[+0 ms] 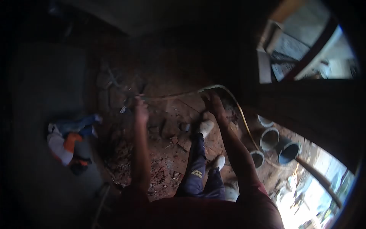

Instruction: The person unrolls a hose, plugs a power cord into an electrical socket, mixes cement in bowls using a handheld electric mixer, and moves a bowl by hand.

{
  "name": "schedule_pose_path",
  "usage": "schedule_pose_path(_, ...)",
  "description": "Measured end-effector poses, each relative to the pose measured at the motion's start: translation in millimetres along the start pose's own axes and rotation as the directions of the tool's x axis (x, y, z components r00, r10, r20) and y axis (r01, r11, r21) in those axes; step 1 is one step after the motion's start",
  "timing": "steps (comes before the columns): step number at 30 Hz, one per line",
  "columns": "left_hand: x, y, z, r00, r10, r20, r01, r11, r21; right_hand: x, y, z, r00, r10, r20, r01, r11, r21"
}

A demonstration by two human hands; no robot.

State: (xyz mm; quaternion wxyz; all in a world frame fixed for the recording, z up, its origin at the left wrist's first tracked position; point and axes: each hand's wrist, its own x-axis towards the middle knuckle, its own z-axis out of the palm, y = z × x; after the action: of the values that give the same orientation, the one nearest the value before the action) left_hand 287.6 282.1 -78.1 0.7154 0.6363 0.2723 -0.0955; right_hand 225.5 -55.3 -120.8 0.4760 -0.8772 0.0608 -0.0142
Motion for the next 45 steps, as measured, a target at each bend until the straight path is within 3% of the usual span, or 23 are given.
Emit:
schedule_pose_path(2,-2.4,-41.3,34.8,0.958,0.245,-0.152,-0.234,0.969,0.083,52.6,-59.3,37.6,0.986,-0.066,0.151,0.070,0.997,-0.024)
schedule_pose_path(3,-0.5,-56.0,48.2,0.943,0.183,-0.279,-0.121,0.967,0.224,76.6,-87.7,56.7,0.959,-0.080,0.273,0.101,0.993,-0.063)
schedule_pose_path(4,-6.0,-57.6,64.0,0.867,0.479,-0.140,-0.386,0.822,0.419,92.4,-123.1,71.3,0.943,-0.134,0.305,0.156,0.987,-0.049)
schedule_pose_path(7,-39.8,-73.5,97.2,0.893,0.352,-0.279,-0.255,0.909,0.330,104.7,-192.5,112.6,0.864,-0.125,0.487,0.243,0.952,-0.188)
schedule_pose_path(9,-70.4,-77.9,114.3,0.954,0.201,-0.224,-0.218,0.975,-0.052,107.1,-193.1,157.2,0.767,0.064,0.639,0.119,0.963,-0.240)
schedule_pose_path(10,-32.9,-186.1,91.2,0.958,0.240,0.157,-0.280,0.896,0.343,107.6,-186.9,177.3,0.738,0.099,0.668,0.098,0.963,-0.251)
schedule_pose_path(11,-65.8,-162.1,108.8,0.971,0.238,-0.003,-0.235,0.960,0.155,106.3,-178.8,193.5,0.734,0.122,0.668,0.032,0.976,-0.214)
schedule_pose_path(14,-124.5,-156.5,140.3,0.976,0.218,-0.024,-0.218,0.976,0.008,78.5,-150.5,206.9,0.870,0.191,0.455,-0.089,0.968,-0.235)
schedule_pose_path(16,-150.2,-160.9,145.2,0.979,0.204,0.019,-0.203,0.979,-0.034,59.2,-124.2,184.8,0.888,0.047,0.457,0.053,0.978,-0.202)
schedule_pose_path(19,-169.3,-171.9,137.5,0.978,0.159,0.136,-0.142,0.982,-0.124,31.7,-136.5,103.4,0.838,0.132,0.529,-0.073,0.989,-0.131)
schedule_pose_path(21,-181.8,-132.0,114.3,0.976,-0.108,0.190,0.134,0.983,-0.128,11.5,-126.5,58.7,0.893,0.019,0.449,0.006,0.999,-0.054)
schedule_pose_path(22,-156.6,-198.3,90.7,0.923,-0.263,0.281,0.280,0.960,-0.022,1.4,-115.6,35.9,0.922,-0.042,0.384,0.069,0.996,-0.056)
schedule_pose_path(23,-148.6,-149.9,76.7,0.955,-0.200,0.219,0.246,0.947,-0.207,-0.5,-116.2,8.7,0.920,-0.160,0.359,0.192,0.980,-0.053)
schedule_pose_path(24,-128.1,-178.8,64.6,0.980,-0.184,0.074,0.195,0.962,-0.190,-1.4,-105.5,-15.6,0.904,-0.224,0.363,0.342,0.889,-0.304)
schedule_pose_path(25,-117.9,-116.2,42.9,0.869,-0.494,0.036,0.488,0.866,0.105,1.6,-102.2,-35.3,0.932,-0.083,0.353,0.158,0.969,-0.189)
schedule_pose_path(29,-42.5,-72.7,10.5,0.900,-0.435,0.032,0.429,0.867,-0.255,6.3,-115.0,-94.5,0.973,-0.097,0.210,0.117,0.989,-0.086)
schedule_pose_path(31,-26.6,-27.8,13.0,0.923,-0.385,-0.002,0.370,0.887,-0.277,9.4,-117.9,-117.2,0.985,-0.113,0.132,0.126,0.987,-0.095)
schedule_pose_path(33,-18.5,3.1,16.9,0.945,-0.327,-0.024,0.313,0.921,-0.233,10.2,-124.1,-136.8,0.975,0.129,0.181,-0.130,0.992,-0.005)
schedule_pose_path(35,-15.0,27.2,23.1,0.949,-0.314,-0.038,0.294,0.920,-0.258,14.2,-126.5,-151.0,0.982,0.087,0.168,-0.083,0.996,-0.029)
schedule_pose_path(37,-17.7,41.4,27.4,0.954,-0.299,-0.027,0.283,0.924,-0.257,14.9,-131.1,-165.2,0.931,0.327,0.160,-0.364,0.823,0.436)
schedule_pose_path(39,-9.2,58.6,31.6,0.961,-0.275,-0.009,0.264,0.932,-0.247,28.6,-104.9,-174.1,0.984,0.168,0.054,-0.173,0.870,0.461)
schedule_pose_path(43,11.1,67.7,37.0,0.934,-0.354,0.048,0.354,0.900,-0.255,62.5,-65.4,-204.0,0.946,0.306,-0.108,-0.194,0.800,0.567)
schedule_pose_path(45,35.2,76.6,43.8,0.934,-0.351,0.065,0.354,0.888,-0.294,68.5,-120.2,-216.9,0.921,0.367,-0.129,-0.220,0.764,0.607)
